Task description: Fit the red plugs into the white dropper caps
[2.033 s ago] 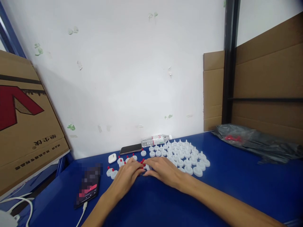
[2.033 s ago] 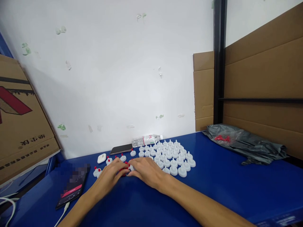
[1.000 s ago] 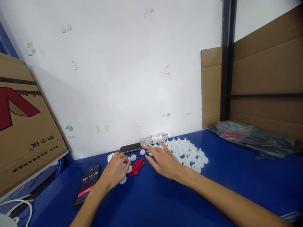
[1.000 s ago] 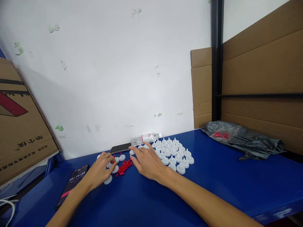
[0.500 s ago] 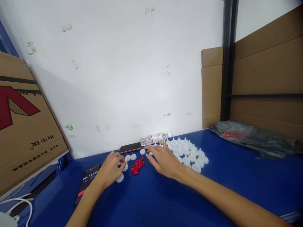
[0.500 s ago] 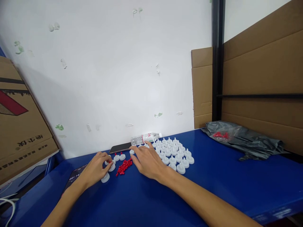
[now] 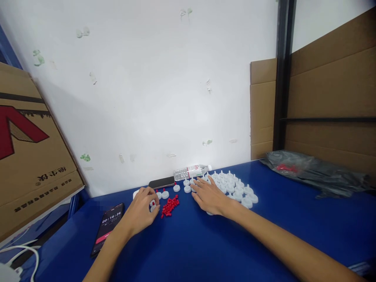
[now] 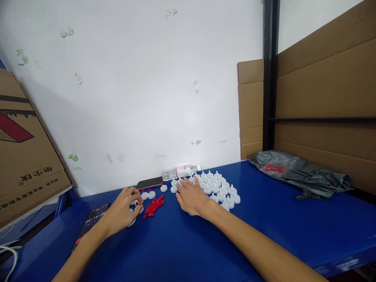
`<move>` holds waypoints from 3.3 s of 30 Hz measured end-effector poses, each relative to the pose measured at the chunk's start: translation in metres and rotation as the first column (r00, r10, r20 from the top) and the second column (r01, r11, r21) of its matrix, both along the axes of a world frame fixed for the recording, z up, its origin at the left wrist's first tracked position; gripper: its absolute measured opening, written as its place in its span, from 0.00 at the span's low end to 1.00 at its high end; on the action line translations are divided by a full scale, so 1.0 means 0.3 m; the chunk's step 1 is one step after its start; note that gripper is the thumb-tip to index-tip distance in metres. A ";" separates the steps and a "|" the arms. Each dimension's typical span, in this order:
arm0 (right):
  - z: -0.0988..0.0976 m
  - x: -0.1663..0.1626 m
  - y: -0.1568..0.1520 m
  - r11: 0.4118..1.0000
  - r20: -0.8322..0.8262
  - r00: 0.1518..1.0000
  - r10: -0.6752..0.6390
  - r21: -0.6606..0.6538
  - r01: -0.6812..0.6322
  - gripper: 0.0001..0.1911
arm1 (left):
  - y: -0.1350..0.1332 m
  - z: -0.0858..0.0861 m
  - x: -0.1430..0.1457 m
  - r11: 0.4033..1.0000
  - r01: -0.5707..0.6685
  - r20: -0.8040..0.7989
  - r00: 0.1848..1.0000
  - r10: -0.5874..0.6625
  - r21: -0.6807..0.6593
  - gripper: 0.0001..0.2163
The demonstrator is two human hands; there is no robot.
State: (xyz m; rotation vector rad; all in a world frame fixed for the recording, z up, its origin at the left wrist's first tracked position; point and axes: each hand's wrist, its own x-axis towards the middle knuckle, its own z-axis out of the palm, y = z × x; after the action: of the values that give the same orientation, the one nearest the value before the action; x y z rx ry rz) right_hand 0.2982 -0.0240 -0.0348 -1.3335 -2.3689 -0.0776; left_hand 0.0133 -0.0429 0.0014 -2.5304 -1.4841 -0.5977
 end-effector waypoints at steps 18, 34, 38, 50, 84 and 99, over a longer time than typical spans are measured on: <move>0.039 -0.016 -0.043 0.990 0.021 0.990 0.138 0.032 -0.138 0.18 | 0.005 -0.043 0.010 0.991 0.087 0.038 0.996 -0.084 -0.105 0.04; 0.081 -0.051 -0.061 0.932 0.147 0.952 0.268 0.211 -0.295 0.17 | -0.034 0.010 0.093 0.996 0.087 0.294 0.951 -0.091 0.026 0.10; 0.076 -0.068 -0.067 0.898 0.194 0.928 0.318 0.251 -0.360 0.16 | -0.024 -0.024 0.121 0.987 0.158 0.341 0.927 -0.158 0.027 0.14; 0.075 -0.065 -0.073 0.866 0.247 0.908 0.338 0.296 -0.403 0.17 | -0.037 -0.022 0.169 0.956 0.237 0.565 0.819 -0.100 -0.174 0.12; 0.064 -0.099 -0.082 0.576 0.230 0.895 0.382 0.698 -0.425 0.08 | -0.054 -0.065 0.168 0.569 0.755 0.943 0.219 0.250 -0.326 0.20; 0.120 -0.052 -0.095 0.793 0.011 0.951 0.309 0.549 -0.264 0.11 | -0.033 -0.023 0.172 0.887 0.337 0.816 0.574 0.073 -0.316 0.17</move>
State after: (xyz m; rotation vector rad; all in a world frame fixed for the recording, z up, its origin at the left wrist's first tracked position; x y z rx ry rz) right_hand 0.2827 -0.0525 0.0011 -0.6824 -2.2094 -0.5572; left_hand 0.0649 -0.0529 -0.0056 -2.8755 -1.8318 -1.8789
